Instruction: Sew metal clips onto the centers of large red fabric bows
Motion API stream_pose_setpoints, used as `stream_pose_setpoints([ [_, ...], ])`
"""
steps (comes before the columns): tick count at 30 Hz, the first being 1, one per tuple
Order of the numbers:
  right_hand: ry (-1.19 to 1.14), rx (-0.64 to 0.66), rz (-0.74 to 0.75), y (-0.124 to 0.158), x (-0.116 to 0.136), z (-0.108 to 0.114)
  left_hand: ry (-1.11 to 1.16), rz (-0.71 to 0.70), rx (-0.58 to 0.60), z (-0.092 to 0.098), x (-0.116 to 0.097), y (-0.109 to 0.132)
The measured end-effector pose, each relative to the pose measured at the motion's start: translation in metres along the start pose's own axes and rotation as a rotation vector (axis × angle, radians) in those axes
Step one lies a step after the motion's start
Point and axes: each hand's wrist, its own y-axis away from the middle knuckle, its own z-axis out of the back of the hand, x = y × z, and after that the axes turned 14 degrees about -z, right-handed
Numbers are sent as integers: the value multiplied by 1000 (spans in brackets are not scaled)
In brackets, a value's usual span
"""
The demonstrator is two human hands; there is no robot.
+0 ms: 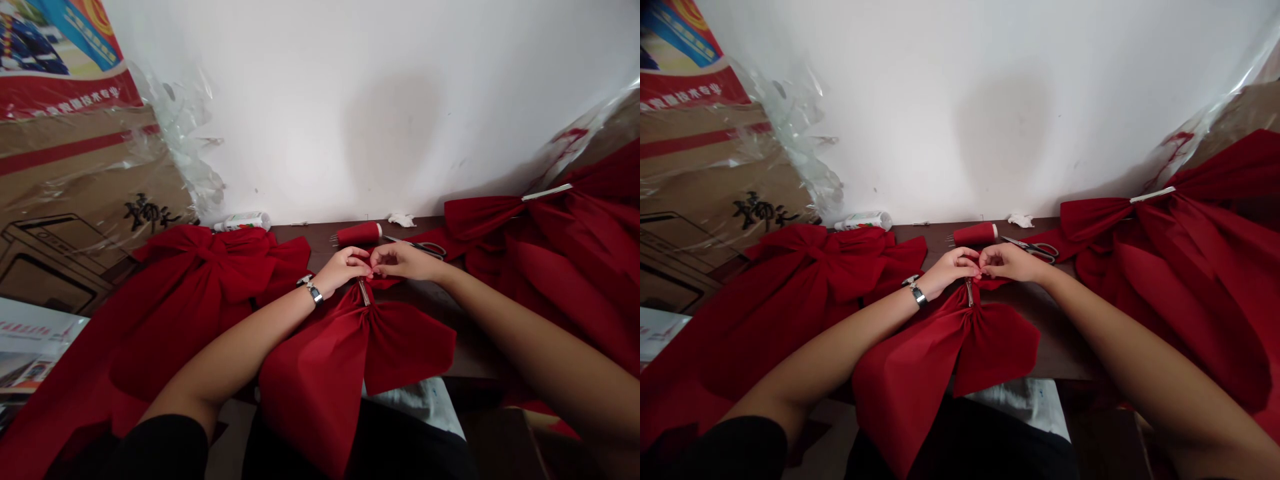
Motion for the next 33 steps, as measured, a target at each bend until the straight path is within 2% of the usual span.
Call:
stream_pose_setpoints([
  [5,-4,17,18,-1,-3,-1,6,1,23,0,0,-1],
  [21,-53,-40,22,-2,-1,-8,45,11,68,4,-1,-3],
  [33,-69,-58,-24,-1,4,-9,32,-3,38,6,5,-3],
])
